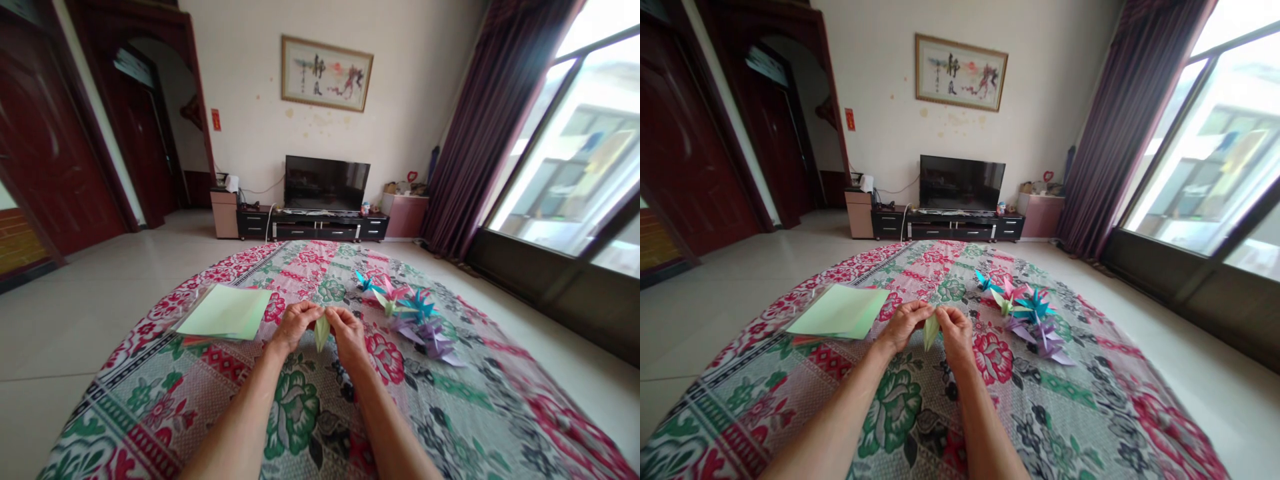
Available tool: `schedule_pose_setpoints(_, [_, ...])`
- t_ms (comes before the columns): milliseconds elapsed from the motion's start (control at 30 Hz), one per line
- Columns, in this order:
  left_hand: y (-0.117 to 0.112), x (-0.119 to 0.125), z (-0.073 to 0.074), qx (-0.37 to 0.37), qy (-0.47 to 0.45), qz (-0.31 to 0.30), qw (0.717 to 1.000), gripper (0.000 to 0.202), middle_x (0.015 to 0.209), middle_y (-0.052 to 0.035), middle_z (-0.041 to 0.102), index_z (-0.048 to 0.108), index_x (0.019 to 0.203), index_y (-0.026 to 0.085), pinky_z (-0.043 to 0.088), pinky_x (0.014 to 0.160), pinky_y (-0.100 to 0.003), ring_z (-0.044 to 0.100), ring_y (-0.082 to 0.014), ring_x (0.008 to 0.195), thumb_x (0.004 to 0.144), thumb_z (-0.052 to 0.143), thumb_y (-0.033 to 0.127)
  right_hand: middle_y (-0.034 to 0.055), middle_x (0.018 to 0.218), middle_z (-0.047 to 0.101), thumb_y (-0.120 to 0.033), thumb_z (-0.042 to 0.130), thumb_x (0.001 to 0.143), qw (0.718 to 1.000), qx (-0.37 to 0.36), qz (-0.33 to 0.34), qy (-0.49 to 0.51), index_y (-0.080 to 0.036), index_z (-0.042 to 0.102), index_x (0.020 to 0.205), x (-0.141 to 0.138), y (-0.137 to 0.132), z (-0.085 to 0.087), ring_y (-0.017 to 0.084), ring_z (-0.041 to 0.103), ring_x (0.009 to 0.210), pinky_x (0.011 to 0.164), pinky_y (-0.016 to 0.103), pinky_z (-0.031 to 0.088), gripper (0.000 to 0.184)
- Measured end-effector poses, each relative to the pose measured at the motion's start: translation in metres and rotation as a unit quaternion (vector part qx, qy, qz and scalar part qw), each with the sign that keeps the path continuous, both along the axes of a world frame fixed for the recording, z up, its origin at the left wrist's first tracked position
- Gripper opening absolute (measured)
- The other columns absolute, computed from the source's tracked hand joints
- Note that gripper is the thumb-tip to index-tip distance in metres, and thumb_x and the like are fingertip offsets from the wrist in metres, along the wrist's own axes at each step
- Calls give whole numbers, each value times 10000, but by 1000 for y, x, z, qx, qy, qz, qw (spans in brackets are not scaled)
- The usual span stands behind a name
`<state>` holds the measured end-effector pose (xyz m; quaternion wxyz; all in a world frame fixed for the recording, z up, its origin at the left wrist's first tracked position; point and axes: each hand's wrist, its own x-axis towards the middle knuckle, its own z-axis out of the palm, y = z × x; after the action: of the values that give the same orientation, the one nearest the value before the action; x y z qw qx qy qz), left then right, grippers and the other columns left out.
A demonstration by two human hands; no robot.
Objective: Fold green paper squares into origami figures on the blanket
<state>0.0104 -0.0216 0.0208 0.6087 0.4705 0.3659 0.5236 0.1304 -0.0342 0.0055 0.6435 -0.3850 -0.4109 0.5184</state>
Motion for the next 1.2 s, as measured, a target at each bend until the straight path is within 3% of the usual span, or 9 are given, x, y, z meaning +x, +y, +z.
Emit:
schedule_pose_setpoints(100, [-1,-2,1,-16,4,-25,1000,290,527,20,583,653,711,125,413,535,-233,530,-113,511,577,743,367,-18,588,584,-433,740,594,1000,6,-8,-11,-160,644,695,1,0,-1,98,482,528,532,235,380,306])
schedule_pose_setpoints(400, [-1,-1,4,-28,-8,-9,1000,260,497,28,582,634,636,142,401,494,-235,507,-107,455,547,746,360,-22,574,577,-458,711,622,1000,-2,23,-2,-176,642,703,0,0,-1,101,485,501,511,234,394,301])
schedule_pose_setpoints(500, [0,-3,5,-60,-20,4,998,235,511,22,605,624,617,150,412,500,-244,526,-117,462,530,751,327,9,645,622,-487,613,706,998,3,38,-52,-186,666,870,1,0,-4,136,536,545,522,255,432,346])
schedule_pose_setpoints(600, [3,-8,4,-89,-33,9,995,233,504,17,602,606,604,146,425,508,-254,527,-118,452,530,750,313,37,802,657,-414,504,783,992,34,-3,-120,-204,579,1127,2,0,-8,154,585,632,570,273,473,410])
schedule_pose_setpoints(667, [5,-11,2,-111,-42,6,993,228,502,14,598,601,616,143,422,493,-251,526,-117,446,538,742,304,62,993,639,-282,499,761,976,94,-47,-189,-216,524,1193,1,-2,-8,168,608,776,647,290,492,437])
schedule_pose_setpoints(767, [8,-14,-1,-138,-56,16,989,216,521,10,606,607,643,140,427,480,-244,544,-121,460,544,731,286,81,1228,531,-135,486,702,928,207,-83,-299,-226,549,1146,-1,-6,-4,206,534,1062,803,333,475,457])
schedule_pose_setpoints(900, [10,-14,-3,-149,-57,20,987,208,499,22,578,590,615,141,410,452,-225,531,-108,446,544,727,279,67,1201,558,-112,494,722,886,279,-89,-361,-230,629,920,-2,-11,6,210,486,1139,969,390,373,267])
schedule_pose_setpoints(1000, [9,-14,-3,-144,-17,17,989,256,501,18,572,597,626,138,389,430,-214,522,-101,430,570,726,352,56,1048,629,-162,520,736,900,257,-79,-342,-226,642,842,-1,-10,7,200,557,1003,919,365,404,174])
schedule_pose_setpoints(1200, [9,-13,0,-79,128,113,982,379,578,-27,618,662,702,125,368,414,-206,561,-113,446,657,654,501,5,739,653,-391,600,722,985,78,-20,-155,-203,640,858,1,-1,-2,148,563,661,626,261,448,236])
